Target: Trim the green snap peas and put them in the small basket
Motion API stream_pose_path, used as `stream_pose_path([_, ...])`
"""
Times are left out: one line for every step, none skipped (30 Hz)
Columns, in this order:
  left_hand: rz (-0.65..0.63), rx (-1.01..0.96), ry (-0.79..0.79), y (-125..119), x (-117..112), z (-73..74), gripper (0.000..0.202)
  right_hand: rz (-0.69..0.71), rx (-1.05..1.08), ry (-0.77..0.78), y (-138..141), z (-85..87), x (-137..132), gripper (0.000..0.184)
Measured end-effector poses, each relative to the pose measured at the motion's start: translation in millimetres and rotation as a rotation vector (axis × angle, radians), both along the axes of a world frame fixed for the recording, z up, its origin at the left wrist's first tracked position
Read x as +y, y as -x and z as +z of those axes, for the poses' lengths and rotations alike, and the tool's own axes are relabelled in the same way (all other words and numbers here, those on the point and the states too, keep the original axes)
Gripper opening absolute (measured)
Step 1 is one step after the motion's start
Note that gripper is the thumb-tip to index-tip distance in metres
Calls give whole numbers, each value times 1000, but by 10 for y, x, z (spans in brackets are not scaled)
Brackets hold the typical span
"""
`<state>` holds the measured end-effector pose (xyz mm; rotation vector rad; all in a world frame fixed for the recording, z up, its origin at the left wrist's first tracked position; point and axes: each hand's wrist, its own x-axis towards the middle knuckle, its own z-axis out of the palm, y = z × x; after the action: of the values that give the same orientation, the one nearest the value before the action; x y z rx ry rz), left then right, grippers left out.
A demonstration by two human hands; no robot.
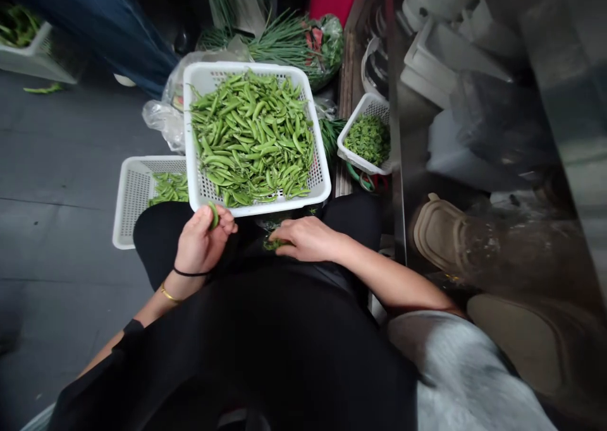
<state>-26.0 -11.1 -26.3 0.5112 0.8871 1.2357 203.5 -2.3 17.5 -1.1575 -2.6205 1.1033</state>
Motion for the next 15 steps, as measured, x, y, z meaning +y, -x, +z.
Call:
stream_pose_path([-30, 20, -5, 27, 14, 1, 20, -7, -66, 45, -51, 25, 77, 24])
stream_pose_path([-83, 29, 0, 44, 23, 6, 19, -62, -124, 61, -95, 27, 178, 27])
stream_pose_path([-144, 19, 11, 50, 27, 14, 18, -157, -176, 40, -131, 0, 301, 28])
stream_pose_path([-202, -10, 27, 47, 26, 25, 17, -277, -225, -11, -156, -55, 441, 29])
stream_pose_path([-245, -49, 42, 36, 21, 37, 16, -405, -282, -96, -172, -134, 593, 32])
stream_pose_path([-272, -89, 56, 20, 14, 50, 14, -512, -354, -181, -179, -230, 747, 34])
stream_pose_path([-286, -117, 66, 3, 5, 62, 12, -586, -429, -230, -180, -332, 893, 36])
stream_pose_path([-290, -126, 75, -12, -5, 72, 10, -619, -479, -248, -176, -429, 1022, 35])
stream_pose_path([-296, -118, 87, -23, -16, 77, 10, -632, -499, -257, -171, -511, 1122, 31])
stream_pose_path([-311, -98, 104, -29, -27, 79, 13, -633, -503, -256, -166, -569, 1187, 28])
stream_pose_path([-329, -69, 124, -33, -36, 76, 15, -623, -486, -262, -162, -600, 1209, 25])
stream_pose_path([-345, -39, 147, -36, -44, 71, 16, -605, -449, -287, -160, -603, 1186, 23])
stream_pose_path([-357, -10, 172, -42, -48, 63, 16, -573, -396, -336, -157, -582, 1119, 23])
stream_pose_path([-367, 18, 199, -54, -49, 54, 18, -521, -329, -401, -152, -544, 1012, 24])
stream_pose_path([-374, 43, 223, -72, -47, 46, 23, -446, -250, -480, -140, -495, 873, 24])
